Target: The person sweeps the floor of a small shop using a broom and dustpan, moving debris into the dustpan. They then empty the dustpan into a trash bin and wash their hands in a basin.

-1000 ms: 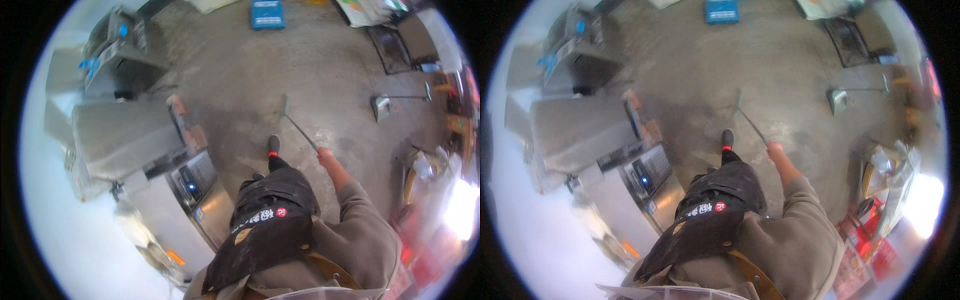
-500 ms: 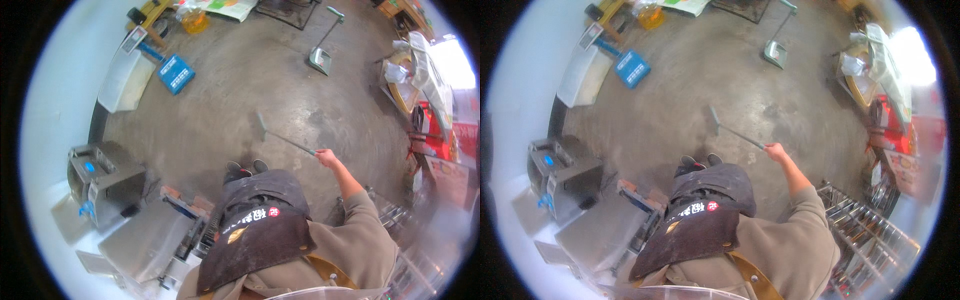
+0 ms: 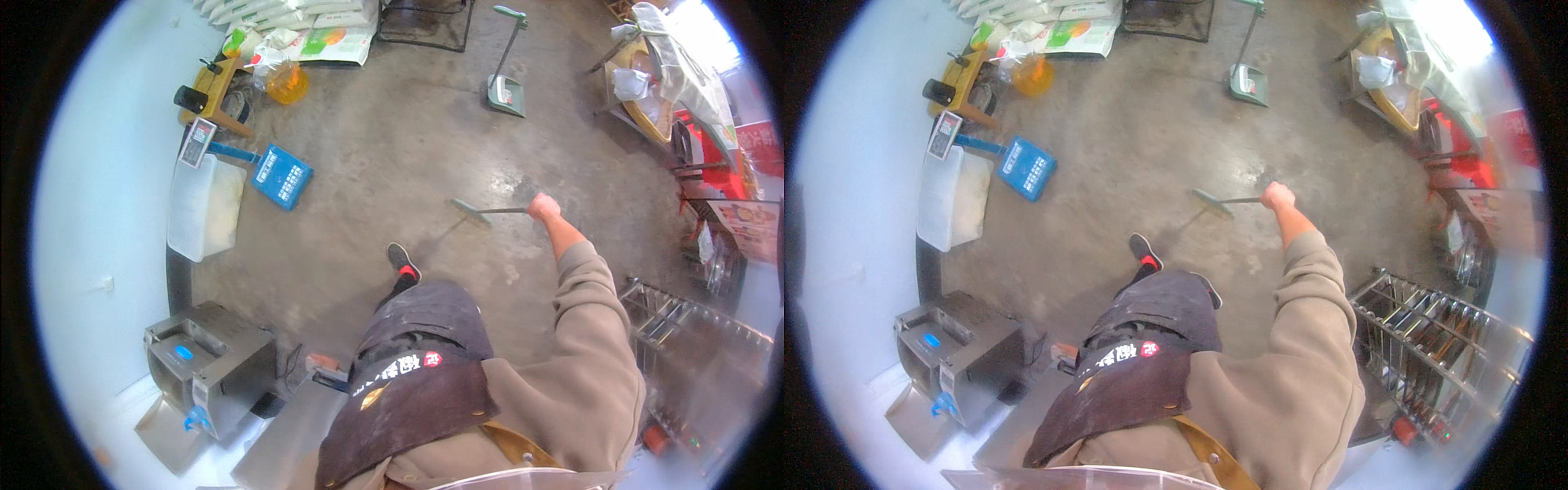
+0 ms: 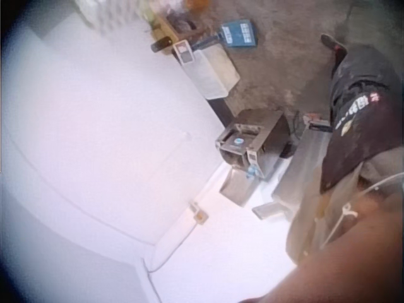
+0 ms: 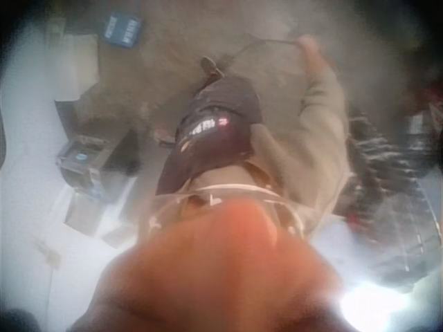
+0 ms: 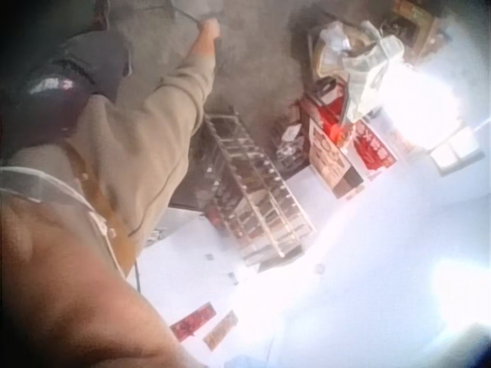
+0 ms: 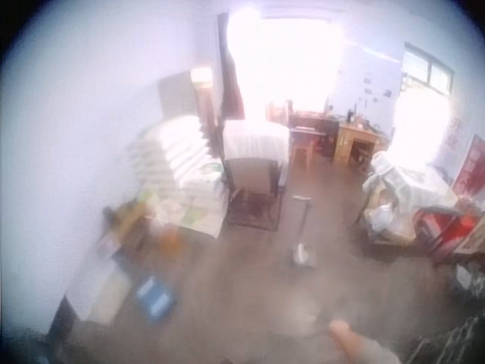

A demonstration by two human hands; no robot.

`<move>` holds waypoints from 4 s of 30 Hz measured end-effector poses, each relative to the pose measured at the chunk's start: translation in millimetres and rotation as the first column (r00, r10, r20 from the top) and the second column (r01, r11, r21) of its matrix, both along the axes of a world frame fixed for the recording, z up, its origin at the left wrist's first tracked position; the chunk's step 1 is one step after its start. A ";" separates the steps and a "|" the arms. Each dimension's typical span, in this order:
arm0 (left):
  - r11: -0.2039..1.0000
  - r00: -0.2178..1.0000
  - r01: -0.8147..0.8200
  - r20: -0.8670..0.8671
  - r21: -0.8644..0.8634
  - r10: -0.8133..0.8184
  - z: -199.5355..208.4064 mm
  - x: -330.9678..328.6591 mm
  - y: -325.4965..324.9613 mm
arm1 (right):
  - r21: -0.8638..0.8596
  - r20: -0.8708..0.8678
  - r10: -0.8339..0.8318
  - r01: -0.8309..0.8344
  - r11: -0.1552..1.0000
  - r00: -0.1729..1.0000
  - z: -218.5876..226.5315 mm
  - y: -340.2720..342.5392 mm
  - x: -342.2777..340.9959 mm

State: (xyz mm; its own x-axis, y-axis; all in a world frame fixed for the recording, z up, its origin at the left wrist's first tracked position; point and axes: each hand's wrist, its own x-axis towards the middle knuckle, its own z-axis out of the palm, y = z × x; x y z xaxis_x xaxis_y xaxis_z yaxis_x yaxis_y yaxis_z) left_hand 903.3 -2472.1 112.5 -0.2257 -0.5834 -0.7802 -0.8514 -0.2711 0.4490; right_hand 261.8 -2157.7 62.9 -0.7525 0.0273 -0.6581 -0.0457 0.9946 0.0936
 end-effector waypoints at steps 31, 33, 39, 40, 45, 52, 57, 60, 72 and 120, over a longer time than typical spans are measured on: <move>0.641 0.640 0.759 -0.052 -0.113 -0.767 -25.7 -333.4 -265.3 | -0.121 0.689 -0.427 0.487 -0.865 -0.586 9.8 -21.0 251.6; 0.292 0.324 0.898 0.045 -0.330 -0.945 -36.4 -364.7 -254.7 | -0.219 0.566 -0.511 0.480 -0.850 -0.647 -5.6 -3.8 227.8; 0.184 0.232 0.936 0.131 -0.299 -0.964 -42.2 -486.5 -198.0 | -0.294 0.536 -0.433 0.321 -0.900 -0.725 -99.5 105.0 88.4; 0.256 0.293 0.931 0.114 -0.259 -0.949 -39.1 -510.4 -187.9 | -0.296 0.534 -0.406 0.286 -0.911 -0.742 -112.1 122.9 55.7; 0.377 0.401 0.905 0.099 -0.195 -0.911 -23.3 -613.7 -148.5 | -0.360 0.675 -0.549 0.430 -0.828 -0.492 -115.4 134.8 -100.6; 0.041 0.108 0.936 0.177 -0.348 -0.978 -24.3 -736.6 -137.1 | -0.266 0.673 -0.664 0.732 -0.628 -0.325 -83.4 33.3 -240.0; 0.150 0.191 0.881 0.047 -0.448 -0.980 -24.8 -874.9 -119.8 | -0.133 0.845 -0.336 0.444 -0.886 -0.416 -66.9 49.4 -269.2; 0.857 0.817 0.513 -0.287 -0.035 -0.501 -15.8 -981.3 -82.4 | -0.009 0.887 -0.142 0.291 -0.957 -0.439 -47.4 84.9 -262.3; -0.102 0.122 0.520 0.192 -0.848 -0.974 36.3 -1265.9 56.5 | -0.423 0.540 -0.579 0.399 -0.814 -0.611 -20.8 203.5 -321.3; 0.525 0.657 0.740 0.286 -0.420 -0.698 -61.0 -1125.3 110.4 | -0.569 0.225 -0.859 0.778 0.268 0.460 -52.0 324.3 -548.2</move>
State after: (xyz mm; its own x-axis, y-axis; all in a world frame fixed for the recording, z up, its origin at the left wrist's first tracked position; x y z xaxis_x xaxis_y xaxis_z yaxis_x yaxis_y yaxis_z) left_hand -222.0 -2361.7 51.5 -0.6915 -0.5290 -0.4919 -0.6959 0.6704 0.2574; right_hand -286.4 -1833.4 10.9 -0.6069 0.3665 -0.7052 0.7925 0.3466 -0.5019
